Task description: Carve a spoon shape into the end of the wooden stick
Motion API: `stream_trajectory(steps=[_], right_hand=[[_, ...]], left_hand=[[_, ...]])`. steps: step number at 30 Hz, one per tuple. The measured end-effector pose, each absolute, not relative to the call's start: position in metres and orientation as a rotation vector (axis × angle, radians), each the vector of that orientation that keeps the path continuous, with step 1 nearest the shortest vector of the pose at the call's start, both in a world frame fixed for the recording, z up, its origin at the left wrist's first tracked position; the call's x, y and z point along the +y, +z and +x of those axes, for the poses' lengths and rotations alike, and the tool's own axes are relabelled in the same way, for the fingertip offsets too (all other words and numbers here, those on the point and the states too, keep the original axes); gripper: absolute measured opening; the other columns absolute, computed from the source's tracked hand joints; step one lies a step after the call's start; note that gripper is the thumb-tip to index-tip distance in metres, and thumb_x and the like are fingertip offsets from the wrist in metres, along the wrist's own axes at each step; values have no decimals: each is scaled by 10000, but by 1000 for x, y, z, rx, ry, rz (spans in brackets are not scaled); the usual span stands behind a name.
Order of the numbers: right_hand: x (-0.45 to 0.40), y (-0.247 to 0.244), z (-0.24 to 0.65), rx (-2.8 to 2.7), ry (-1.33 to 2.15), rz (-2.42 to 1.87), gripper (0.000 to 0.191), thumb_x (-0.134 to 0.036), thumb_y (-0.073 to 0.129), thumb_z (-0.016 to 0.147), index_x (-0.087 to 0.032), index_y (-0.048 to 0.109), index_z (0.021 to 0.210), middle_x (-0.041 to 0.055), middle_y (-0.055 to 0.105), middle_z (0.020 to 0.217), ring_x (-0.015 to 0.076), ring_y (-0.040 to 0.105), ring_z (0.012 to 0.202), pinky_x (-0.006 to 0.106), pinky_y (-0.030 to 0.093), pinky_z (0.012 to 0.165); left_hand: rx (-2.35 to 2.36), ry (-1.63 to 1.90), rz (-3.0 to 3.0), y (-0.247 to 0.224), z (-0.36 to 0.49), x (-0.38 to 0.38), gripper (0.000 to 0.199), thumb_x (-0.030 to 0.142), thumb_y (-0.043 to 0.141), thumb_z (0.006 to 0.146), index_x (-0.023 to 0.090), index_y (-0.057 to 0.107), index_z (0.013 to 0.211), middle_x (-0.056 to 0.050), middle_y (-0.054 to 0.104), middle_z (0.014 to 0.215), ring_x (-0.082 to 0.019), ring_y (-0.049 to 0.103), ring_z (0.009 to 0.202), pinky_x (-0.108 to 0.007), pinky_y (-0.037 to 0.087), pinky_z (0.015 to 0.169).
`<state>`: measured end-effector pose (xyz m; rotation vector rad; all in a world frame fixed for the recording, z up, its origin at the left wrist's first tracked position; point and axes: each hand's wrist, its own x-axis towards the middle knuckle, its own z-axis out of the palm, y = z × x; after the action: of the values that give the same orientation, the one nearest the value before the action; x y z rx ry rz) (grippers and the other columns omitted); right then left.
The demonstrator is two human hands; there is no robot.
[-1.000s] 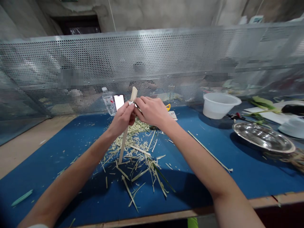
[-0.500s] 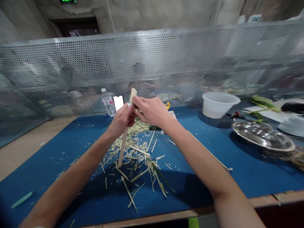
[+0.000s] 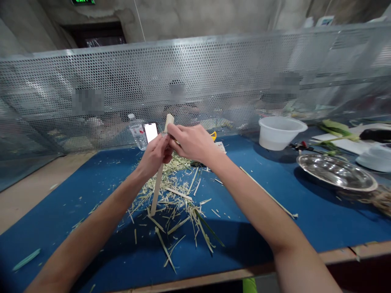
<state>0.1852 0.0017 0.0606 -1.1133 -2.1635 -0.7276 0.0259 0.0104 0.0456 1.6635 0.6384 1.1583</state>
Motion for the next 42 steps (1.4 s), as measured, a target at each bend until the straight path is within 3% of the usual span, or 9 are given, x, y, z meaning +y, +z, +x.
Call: stream_trajectory(steps=[10, 20, 28, 33, 37, 40, 42], right_hand=[[-10, 60, 164, -2029, -769, -1301, 312, -320, 313, 1012, -196, 564, 1152, 71, 729, 921, 146, 582, 642, 330, 192, 537], [-10, 64, 171, -2004, -745, -1272, 263, -374, 398, 989, -219, 565, 1120, 44, 746, 930, 152, 606, 653, 323, 181, 545], [-9, 65, 172, -2003, -770, -1303, 260, -333, 391, 989, -233, 584, 1133, 53, 734, 918, 145, 572, 627, 321, 184, 549], [-8, 76, 186, -1736, -680, -1330, 318, -468, 398, 992, -217, 590, 1028, 50, 718, 851, 162, 584, 627, 308, 242, 548], [-12, 85, 199, -1705, -582, -1253, 292, -471, 455, 961, -224, 586, 1043, 29, 706, 852, 164, 597, 669, 303, 308, 581], [-15, 86, 201, -1807, -469, -1193, 265, -456, 510, 924, -221, 581, 1024, 20, 693, 855, 160, 595, 700, 297, 338, 605], [-17, 85, 200, -1913, -402, -1147, 239, -437, 543, 900, -218, 572, 992, 19, 687, 870, 157, 594, 726, 291, 347, 621]], left_hand=[[636, 1206, 1589, 50, 27, 7, 330, 458, 494, 976, 218, 378, 781, 97, 297, 556, -41, 271, 411, -193, 241, 402], [600, 1125, 1556, 52, 23, 10, 317, 437, 473, 989, 215, 386, 778, 96, 246, 577, -42, 196, 426, -172, 206, 388], [671, 1144, 1551, 51, 27, 8, 309, 416, 447, 1006, 217, 380, 778, 106, 295, 524, -36, 229, 386, -174, 219, 368], [724, 1074, 1615, 43, 33, 2, 228, 416, 501, 982, 194, 494, 930, 86, 389, 550, -43, 301, 388, -189, 253, 366], [623, 972, 1534, 39, 31, 5, 178, 355, 464, 993, 199, 529, 1050, 66, 389, 602, -54, 317, 422, -191, 253, 384], [538, 966, 1484, 38, 28, 9, 95, 287, 447, 983, 219, 498, 941, 64, 369, 631, -53, 295, 435, -175, 214, 380], [515, 979, 1478, 38, 28, 10, 167, 292, 440, 982, 223, 424, 831, 71, 345, 629, -47, 270, 420, -169, 189, 365]])
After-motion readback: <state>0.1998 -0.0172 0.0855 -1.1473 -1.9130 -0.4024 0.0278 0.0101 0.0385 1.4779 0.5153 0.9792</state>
